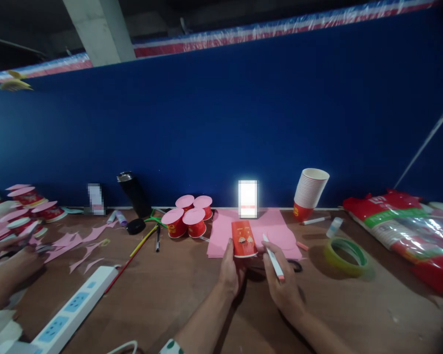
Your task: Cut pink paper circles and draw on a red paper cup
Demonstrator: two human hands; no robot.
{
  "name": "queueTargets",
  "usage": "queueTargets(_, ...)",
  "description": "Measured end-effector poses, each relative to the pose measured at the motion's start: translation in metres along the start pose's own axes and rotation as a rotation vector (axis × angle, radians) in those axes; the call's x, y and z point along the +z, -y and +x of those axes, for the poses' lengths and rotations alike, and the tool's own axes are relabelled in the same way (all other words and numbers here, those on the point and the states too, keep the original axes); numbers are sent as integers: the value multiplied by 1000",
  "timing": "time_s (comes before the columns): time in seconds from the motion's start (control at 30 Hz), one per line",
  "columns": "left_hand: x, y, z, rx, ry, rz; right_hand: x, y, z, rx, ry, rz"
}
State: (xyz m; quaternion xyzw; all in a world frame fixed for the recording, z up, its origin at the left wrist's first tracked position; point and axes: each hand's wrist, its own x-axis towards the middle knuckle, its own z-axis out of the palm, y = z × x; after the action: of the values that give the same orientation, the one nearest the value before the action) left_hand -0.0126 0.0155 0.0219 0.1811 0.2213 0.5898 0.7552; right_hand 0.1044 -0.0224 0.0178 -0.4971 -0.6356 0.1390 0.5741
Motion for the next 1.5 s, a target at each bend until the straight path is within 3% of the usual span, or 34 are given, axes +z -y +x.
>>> queueTargets(0.87,-10,6,8,52,-75,19,1,-5,-5,-37,16,7)
queueTargets(1.1,-6,4,3,22,49,61,-1,-4,-3,-50,17,-11)
queueTargets(1.5,-3,5,-3,119,35,255,-1,-9,-2,-14,-3,-19)
